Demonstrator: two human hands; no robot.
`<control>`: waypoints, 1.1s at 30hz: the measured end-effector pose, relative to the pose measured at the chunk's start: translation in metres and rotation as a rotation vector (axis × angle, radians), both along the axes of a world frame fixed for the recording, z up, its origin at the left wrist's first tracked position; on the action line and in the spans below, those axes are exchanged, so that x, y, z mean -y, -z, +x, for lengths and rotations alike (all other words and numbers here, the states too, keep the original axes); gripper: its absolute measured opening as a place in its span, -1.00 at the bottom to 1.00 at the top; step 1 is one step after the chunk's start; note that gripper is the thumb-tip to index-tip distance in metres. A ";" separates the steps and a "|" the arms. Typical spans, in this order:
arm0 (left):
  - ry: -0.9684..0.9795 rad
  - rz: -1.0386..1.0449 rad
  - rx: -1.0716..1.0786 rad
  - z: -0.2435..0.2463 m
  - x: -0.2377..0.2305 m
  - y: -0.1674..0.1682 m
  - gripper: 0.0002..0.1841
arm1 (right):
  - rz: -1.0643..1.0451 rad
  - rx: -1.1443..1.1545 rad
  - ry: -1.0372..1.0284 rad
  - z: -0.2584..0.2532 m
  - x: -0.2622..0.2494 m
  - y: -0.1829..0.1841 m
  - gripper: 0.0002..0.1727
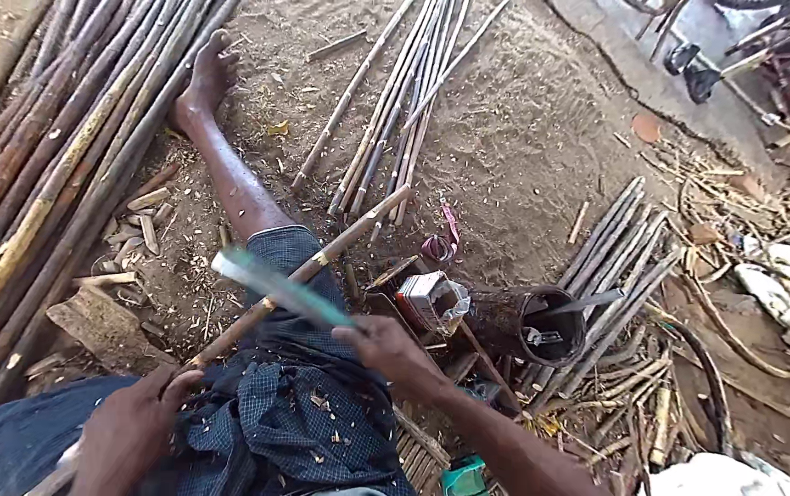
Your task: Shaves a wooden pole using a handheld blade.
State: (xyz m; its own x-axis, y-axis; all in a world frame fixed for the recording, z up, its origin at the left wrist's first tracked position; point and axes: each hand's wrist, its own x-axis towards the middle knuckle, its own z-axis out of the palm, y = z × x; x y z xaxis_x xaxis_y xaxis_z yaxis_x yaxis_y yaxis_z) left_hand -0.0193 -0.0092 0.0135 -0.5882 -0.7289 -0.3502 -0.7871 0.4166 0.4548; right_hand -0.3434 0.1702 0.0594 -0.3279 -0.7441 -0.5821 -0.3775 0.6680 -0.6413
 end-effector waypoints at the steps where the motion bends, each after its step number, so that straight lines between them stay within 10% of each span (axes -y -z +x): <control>1: -0.008 0.202 0.000 0.005 0.011 -0.002 -0.38 | -0.071 0.055 0.145 -0.010 0.001 -0.003 -0.49; 7: -0.084 0.706 -0.222 0.022 0.033 0.014 -0.27 | -0.313 0.037 0.703 -0.070 0.008 0.038 -0.47; 13: -0.111 0.668 -0.208 0.016 0.038 0.014 -0.35 | -0.027 -0.202 0.046 -0.023 0.000 0.046 -0.48; 19: 0.064 0.502 0.060 0.055 0.033 -0.008 -0.29 | -0.398 0.105 0.857 -0.092 0.002 0.029 -0.51; 23: 0.127 0.389 0.082 0.036 0.016 -0.042 -0.25 | -0.260 -0.020 0.593 -0.088 -0.002 0.027 -0.50; 27: 0.053 -0.036 -0.063 -0.007 -0.011 0.001 -0.36 | -0.034 -0.169 0.249 -0.045 0.010 0.032 -0.43; 33: 0.008 -0.065 -0.072 -0.007 -0.011 0.008 -0.32 | -0.149 -0.158 0.509 -0.065 0.001 0.032 -0.46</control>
State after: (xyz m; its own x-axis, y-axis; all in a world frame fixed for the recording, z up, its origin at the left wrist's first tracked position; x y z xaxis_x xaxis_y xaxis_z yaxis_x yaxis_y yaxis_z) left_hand -0.0263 0.0017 0.0057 -0.6164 -0.7437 -0.2588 -0.7496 0.4536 0.4821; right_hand -0.4082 0.1695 0.0276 -0.7424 -0.5396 -0.3971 -0.1299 0.6973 -0.7049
